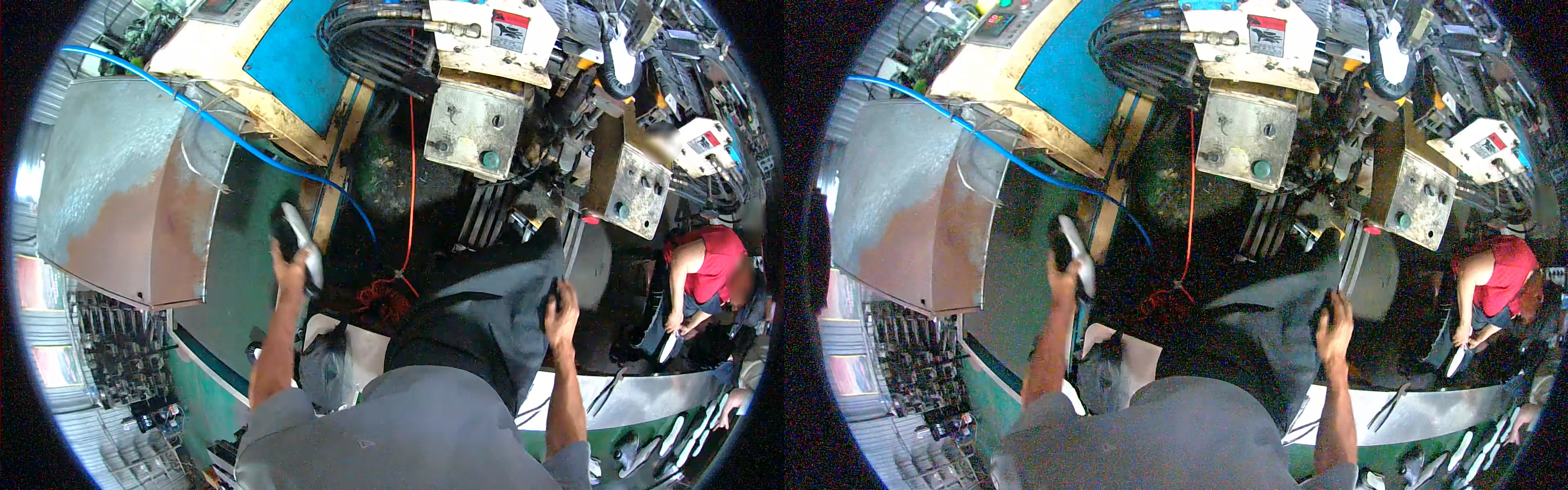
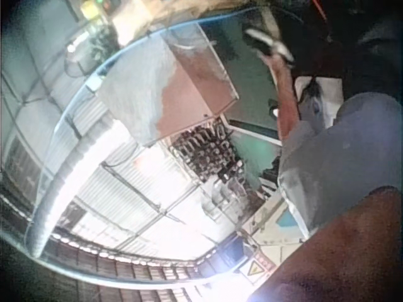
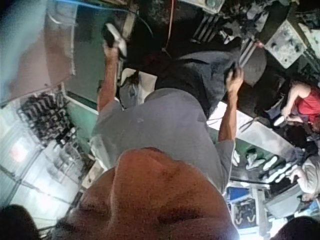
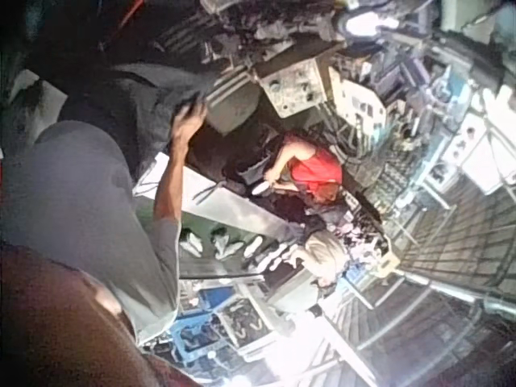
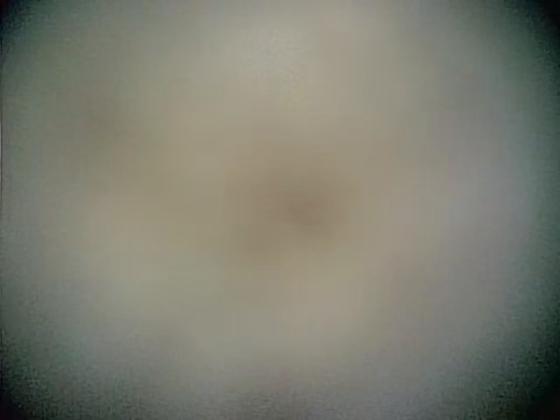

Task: Manually assemble shoe components using industrial machinery and tools on a production line.

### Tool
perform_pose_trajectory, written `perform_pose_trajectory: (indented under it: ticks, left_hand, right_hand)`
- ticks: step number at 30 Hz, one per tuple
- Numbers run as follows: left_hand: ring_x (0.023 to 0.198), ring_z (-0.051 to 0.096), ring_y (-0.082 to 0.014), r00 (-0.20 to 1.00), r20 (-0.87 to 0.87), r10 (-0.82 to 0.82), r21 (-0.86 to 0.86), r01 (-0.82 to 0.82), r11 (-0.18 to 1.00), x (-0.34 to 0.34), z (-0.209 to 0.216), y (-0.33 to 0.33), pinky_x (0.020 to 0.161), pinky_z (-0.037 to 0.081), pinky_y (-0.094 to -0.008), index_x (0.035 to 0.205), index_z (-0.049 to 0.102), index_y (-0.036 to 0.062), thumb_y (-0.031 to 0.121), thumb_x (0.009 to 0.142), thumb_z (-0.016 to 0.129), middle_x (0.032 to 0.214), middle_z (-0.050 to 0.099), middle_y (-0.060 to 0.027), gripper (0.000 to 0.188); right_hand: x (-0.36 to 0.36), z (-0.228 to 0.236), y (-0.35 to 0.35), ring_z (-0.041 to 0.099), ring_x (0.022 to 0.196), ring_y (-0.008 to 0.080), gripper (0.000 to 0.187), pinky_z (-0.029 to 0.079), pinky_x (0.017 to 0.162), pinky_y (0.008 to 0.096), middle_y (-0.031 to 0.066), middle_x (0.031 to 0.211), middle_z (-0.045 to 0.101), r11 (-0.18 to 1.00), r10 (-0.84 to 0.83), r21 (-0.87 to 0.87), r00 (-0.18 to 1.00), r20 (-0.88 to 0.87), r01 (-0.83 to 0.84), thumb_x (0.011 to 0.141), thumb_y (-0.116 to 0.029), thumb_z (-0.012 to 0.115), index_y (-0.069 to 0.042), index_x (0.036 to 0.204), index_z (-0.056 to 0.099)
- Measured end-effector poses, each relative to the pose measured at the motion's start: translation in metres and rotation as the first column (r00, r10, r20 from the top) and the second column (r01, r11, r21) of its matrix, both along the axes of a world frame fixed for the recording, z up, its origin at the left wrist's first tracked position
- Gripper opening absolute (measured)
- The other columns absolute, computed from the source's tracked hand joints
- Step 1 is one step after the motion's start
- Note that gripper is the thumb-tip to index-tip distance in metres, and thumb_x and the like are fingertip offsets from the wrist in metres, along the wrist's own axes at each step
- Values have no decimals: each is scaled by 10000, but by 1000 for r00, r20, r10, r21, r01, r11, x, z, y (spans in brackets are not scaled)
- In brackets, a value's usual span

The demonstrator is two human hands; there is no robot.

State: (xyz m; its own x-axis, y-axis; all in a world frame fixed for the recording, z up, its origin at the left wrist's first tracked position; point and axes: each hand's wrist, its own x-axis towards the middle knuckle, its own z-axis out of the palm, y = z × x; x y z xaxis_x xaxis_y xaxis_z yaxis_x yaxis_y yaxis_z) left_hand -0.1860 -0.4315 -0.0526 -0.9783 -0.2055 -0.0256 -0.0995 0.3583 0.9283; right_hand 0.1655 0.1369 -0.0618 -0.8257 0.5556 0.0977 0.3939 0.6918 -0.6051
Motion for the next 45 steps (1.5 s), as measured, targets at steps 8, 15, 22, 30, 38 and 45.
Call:
perform_pose_trajectory:
  ticks: [8,15,22,30,38,45]
  left_hand:
    - [1121,686,-202,893,189,-408,39,409,912,-135,6,28,972,550,-359,1566,563,16,59,972,695,1340,721,-117,610]
    - [1221,709,-320,236,45,-971,539,812,223,93,-22,343,1060,602,-386,1494,555,-64,102,1069,613,1356,685,-222,460]
    - [1186,723,-286,-711,-29,-702,167,689,-705,370,74,427,1023,564,-365,1445,630,-24,-13,1038,611,1338,695,-189,408]
    - [1069,706,-357,-801,49,-597,-206,576,-791,396,25,410,970,562,-418,1341,692,-25,7,984,650,1235,695,-200,361]
    - [1035,719,-305,-767,132,-627,-124,615,-779,399,10,422,941,572,-386,1378,675,-23,17,999,667,1229,702,-197,382]
    - [1248,645,-214,-762,239,-602,677,575,-459,436,21,426,1063,541,-347,1628,444,-7,147,1041,748,1399,636,-179,679]
  right_hand:
    - [81,42,-71,689,1284,374,404,514,1133,431,211,1365,728,893,-414,-186,910,21,410,974,-84,647,-24,1367,716]
    - [236,-54,-178,693,1236,410,405,531,1110,493,227,1340,726,459,-883,-310,466,-54,833,1016,-233,653,-39,1367,706]
    - [452,-21,-340,602,1323,442,525,459,1178,513,260,1394,665,-220,-929,285,-290,232,933,913,-149,723,-24,1418,649]
    - [603,-30,-374,575,1377,441,1071,430,1202,544,239,1531,597,26,-825,270,-132,550,963,809,-383,851,-149,1712,324]
    - [565,-48,-375,645,1347,427,1125,515,1138,507,286,1523,608,-162,-913,-30,-138,384,986,860,-386,896,-50,1724,258]
    - [393,-12,-283,705,1190,257,915,567,1053,382,221,1410,669,-141,-965,-899,-258,33,414,963,-150,830,29,1691,305]
